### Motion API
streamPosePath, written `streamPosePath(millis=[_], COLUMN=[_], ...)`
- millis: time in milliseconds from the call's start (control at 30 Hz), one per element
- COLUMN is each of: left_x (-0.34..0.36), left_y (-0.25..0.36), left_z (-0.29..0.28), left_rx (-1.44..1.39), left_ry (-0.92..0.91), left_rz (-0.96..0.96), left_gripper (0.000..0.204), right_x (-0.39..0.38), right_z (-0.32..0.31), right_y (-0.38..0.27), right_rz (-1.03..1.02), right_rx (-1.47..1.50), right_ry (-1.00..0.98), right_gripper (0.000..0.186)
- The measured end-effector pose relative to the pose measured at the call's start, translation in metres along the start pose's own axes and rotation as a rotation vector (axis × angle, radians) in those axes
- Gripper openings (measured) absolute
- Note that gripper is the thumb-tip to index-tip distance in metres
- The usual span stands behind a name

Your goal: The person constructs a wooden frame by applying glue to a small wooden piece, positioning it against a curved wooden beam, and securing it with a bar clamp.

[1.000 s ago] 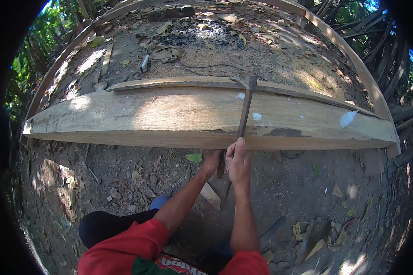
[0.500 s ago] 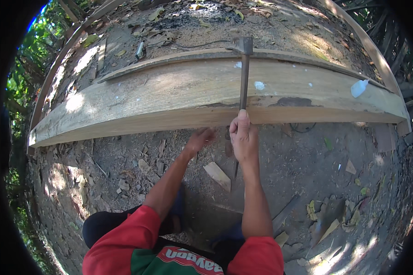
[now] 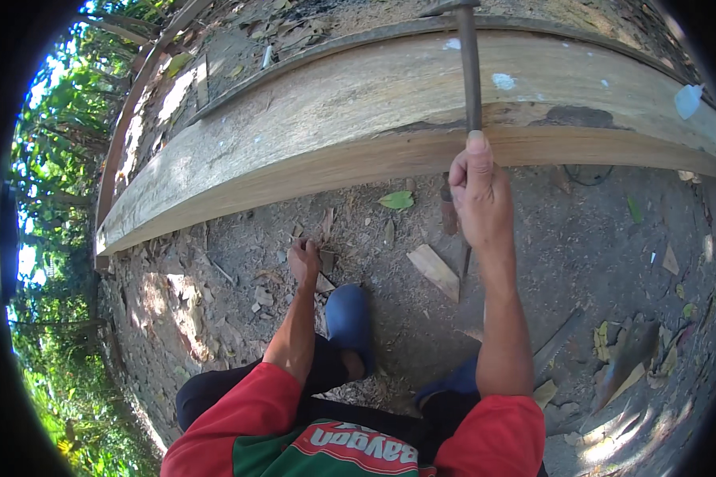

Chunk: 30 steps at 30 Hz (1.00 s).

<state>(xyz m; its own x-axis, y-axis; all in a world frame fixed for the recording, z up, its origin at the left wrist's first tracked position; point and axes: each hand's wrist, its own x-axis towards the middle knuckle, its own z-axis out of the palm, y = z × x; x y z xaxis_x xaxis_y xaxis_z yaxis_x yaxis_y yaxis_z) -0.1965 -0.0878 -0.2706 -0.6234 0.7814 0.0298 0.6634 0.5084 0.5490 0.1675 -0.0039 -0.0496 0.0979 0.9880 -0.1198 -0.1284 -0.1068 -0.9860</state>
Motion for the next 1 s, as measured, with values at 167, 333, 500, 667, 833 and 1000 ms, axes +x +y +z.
streamPosePath(millis=[167, 333, 500, 667, 833, 1000], left_x=[-0.02, -0.038, -0.011, -0.01, 0.001, -0.001], left_y=[-0.011, -0.003, -0.036, -0.02, -0.026, -0.013], left_z=[-0.023, -0.017, -0.013, -0.029, -0.039, -0.044], left_rx=[-0.022, 0.148, -0.333, -1.006, -1.067, -0.967], left_ry=[-0.226, -0.171, -0.323, -0.396, -0.456, -0.35], left_rz=[0.032, 0.16, -0.335, -0.519, -0.369, -0.366], left_gripper=[0.03, 0.033, 0.038, 0.036, 0.035, 0.044], right_x=[0.0, -0.001, -0.002, 0.001, -0.001, -0.001], right_z=[-0.004, 0.001, 0.006, -0.01, 0.001, 0.001], right_y=[0.001, 0.001, -0.004, 0.003, -0.003, -0.002], right_rz=[-0.02, -0.007, 0.013, 0.014, 0.007, 0.032], right_rx=[-0.03, -0.012, -0.007, -0.005, -0.049, -0.021], right_ry=[0.013, 0.007, 0.026, 0.039, 0.031, 0.019], right_gripper=[0.063, 0.061, 0.061, 0.06, 0.06, 0.06])
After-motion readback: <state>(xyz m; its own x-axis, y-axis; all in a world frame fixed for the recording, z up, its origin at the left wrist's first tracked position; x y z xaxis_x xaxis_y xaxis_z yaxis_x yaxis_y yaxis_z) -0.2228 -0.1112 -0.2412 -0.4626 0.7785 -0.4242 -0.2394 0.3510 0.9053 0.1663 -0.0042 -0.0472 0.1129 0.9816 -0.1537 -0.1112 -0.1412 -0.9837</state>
